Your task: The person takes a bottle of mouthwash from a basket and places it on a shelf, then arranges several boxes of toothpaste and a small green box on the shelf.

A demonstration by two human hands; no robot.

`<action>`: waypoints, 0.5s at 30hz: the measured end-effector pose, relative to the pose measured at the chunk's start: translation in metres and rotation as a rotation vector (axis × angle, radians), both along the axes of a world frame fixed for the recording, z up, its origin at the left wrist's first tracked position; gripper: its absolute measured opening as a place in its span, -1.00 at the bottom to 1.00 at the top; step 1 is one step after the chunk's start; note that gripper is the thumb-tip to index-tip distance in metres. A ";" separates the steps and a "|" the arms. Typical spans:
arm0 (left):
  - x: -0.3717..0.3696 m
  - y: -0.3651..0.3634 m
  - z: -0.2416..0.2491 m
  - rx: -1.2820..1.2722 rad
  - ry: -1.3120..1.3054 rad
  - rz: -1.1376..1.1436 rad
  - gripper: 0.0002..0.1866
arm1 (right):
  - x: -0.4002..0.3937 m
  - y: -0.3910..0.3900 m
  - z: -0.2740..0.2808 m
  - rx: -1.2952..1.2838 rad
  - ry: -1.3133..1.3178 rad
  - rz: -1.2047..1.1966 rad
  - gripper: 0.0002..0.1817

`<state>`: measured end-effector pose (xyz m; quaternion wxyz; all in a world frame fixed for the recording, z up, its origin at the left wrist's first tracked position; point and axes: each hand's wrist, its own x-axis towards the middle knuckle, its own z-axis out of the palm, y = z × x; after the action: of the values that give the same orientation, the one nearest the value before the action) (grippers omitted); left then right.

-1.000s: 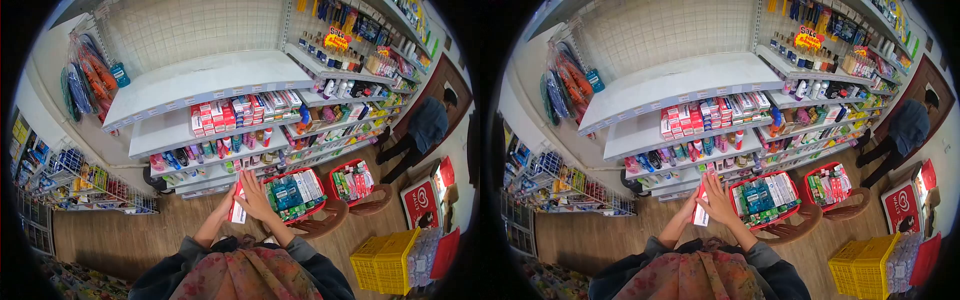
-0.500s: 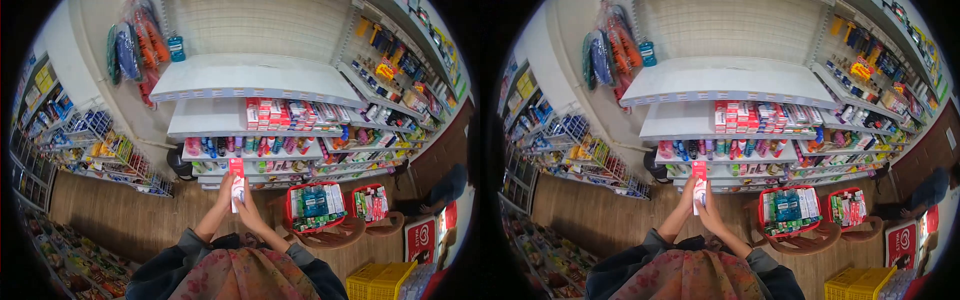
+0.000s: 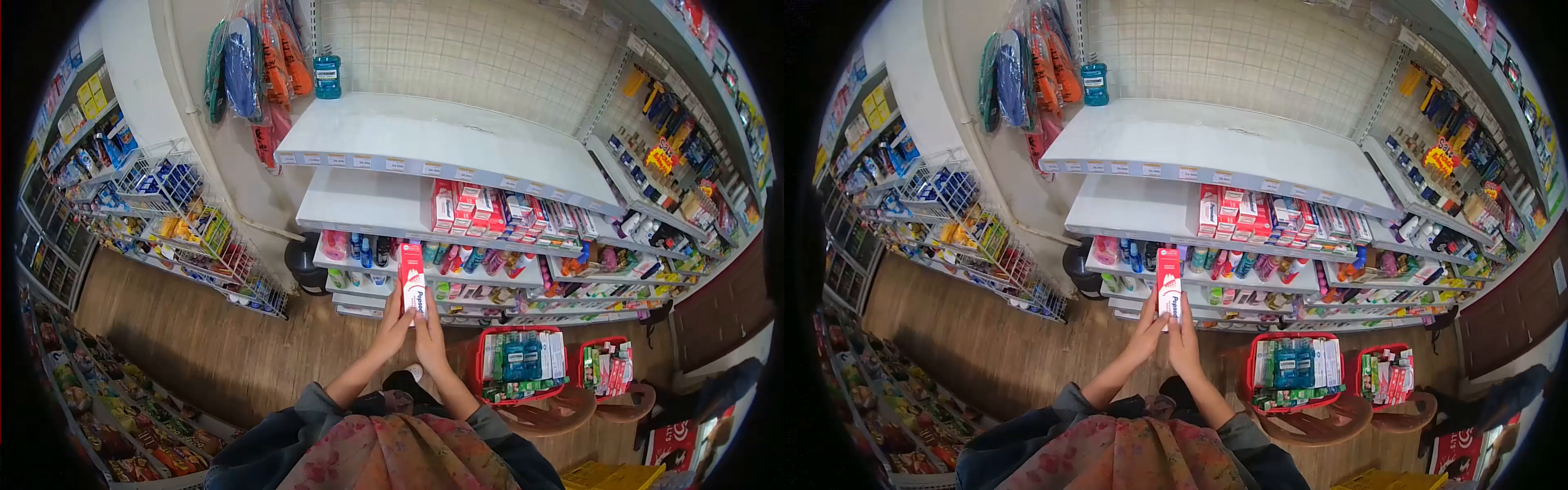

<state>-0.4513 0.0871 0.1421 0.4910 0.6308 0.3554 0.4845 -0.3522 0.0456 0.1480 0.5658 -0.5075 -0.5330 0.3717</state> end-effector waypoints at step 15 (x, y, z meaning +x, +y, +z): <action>0.036 0.107 0.037 -0.190 -0.270 -0.239 -0.40 | 0.069 0.091 0.011 0.163 0.075 0.101 -0.18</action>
<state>-0.4153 0.1942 0.1787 0.6455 0.5485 0.2530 0.4675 -0.2828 0.1363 0.1591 0.6054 -0.4180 -0.5647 0.3740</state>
